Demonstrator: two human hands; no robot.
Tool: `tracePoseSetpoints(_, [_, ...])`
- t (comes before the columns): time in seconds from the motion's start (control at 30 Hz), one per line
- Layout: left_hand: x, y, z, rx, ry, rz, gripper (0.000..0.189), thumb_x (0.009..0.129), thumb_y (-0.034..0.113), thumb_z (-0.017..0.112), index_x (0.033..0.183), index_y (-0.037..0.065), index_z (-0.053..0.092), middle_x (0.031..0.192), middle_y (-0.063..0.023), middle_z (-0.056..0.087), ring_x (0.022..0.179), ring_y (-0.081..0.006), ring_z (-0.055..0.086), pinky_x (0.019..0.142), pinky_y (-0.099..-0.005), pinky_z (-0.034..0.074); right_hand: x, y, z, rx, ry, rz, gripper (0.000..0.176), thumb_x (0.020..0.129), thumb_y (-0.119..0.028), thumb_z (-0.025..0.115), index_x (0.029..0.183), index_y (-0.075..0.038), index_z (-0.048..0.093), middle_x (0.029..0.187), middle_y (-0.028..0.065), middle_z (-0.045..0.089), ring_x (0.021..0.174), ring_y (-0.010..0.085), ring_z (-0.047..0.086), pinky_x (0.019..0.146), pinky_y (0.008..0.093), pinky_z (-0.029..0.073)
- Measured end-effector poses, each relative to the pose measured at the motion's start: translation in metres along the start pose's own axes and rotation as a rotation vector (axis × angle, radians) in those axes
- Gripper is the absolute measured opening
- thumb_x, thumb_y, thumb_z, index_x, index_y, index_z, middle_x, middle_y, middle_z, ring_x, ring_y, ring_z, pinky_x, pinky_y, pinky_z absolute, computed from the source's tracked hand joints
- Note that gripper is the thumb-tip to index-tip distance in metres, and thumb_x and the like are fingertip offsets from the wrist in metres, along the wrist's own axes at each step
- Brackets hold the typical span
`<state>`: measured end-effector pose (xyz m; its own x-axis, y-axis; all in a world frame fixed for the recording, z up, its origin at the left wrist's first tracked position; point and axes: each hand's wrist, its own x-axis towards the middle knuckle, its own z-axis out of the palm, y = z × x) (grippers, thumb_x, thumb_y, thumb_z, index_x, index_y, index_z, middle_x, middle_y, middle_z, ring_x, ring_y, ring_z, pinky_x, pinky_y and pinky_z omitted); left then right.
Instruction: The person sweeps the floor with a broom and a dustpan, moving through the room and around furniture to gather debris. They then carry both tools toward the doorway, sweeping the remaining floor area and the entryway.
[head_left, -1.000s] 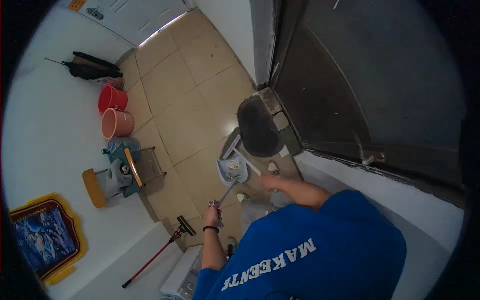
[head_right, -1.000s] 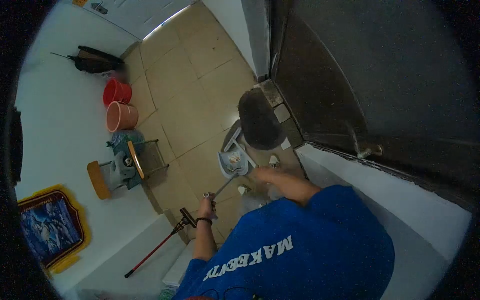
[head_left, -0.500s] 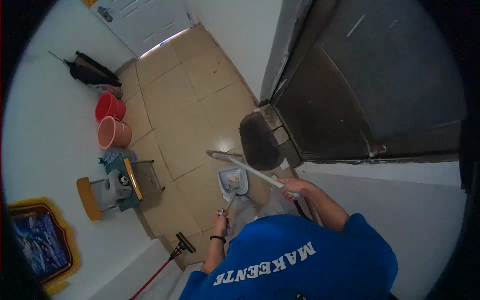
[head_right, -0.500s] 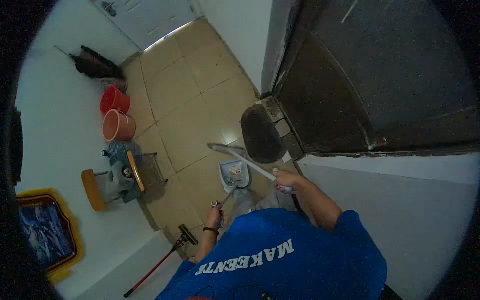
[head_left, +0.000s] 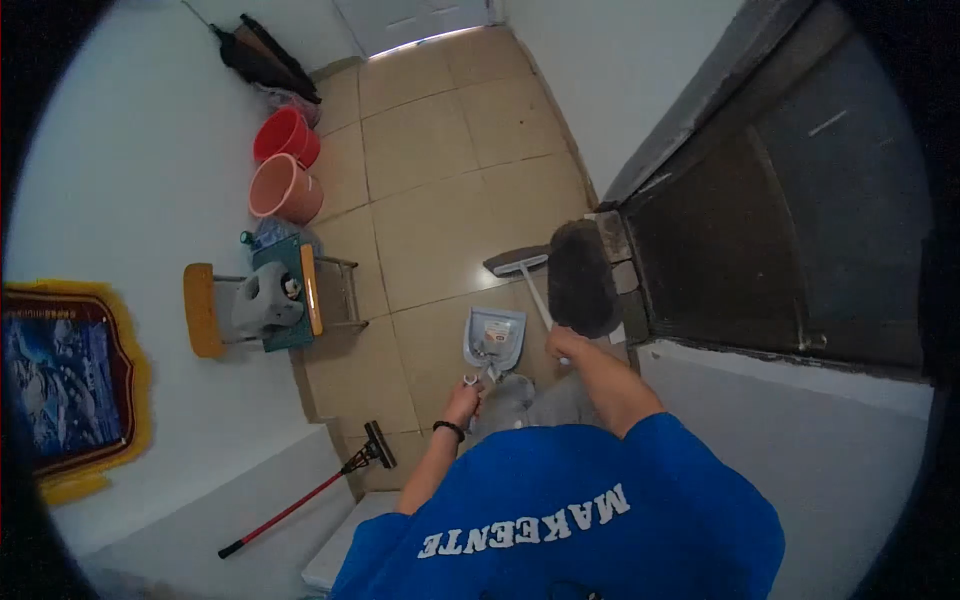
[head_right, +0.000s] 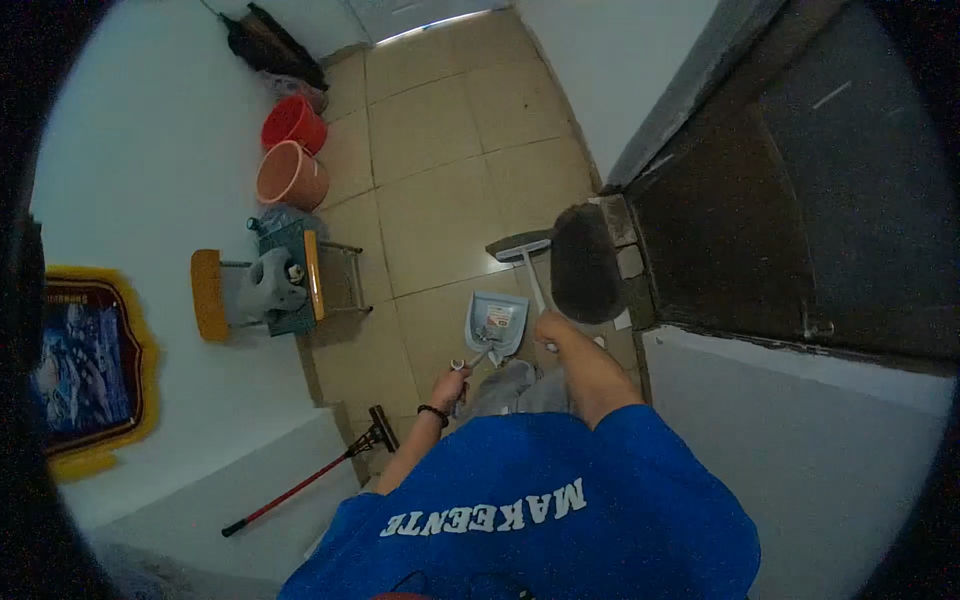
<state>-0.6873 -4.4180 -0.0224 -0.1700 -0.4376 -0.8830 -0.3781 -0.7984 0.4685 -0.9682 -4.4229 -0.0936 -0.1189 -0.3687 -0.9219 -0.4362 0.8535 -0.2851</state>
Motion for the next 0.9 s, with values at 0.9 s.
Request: tracePoseSetpoints(0.9, [0.006,0.003,0.002,0.183,0.162,0.102,0.027,0.080,0.025,0.056,0.095,0.003,0.059,0.072,-0.0103,0.063,0.055,-0.0190,0.060,0.050,-0.0353,0.047,-0.119,-0.062,-0.108,0.056,-0.276,-0.106,0.055,0.081,-0.005,0.058,0.133,-0.006,0.039,0.065,0.0047,0.054,0.046,0.0105,0.048,0.037,0.0279,0.037])
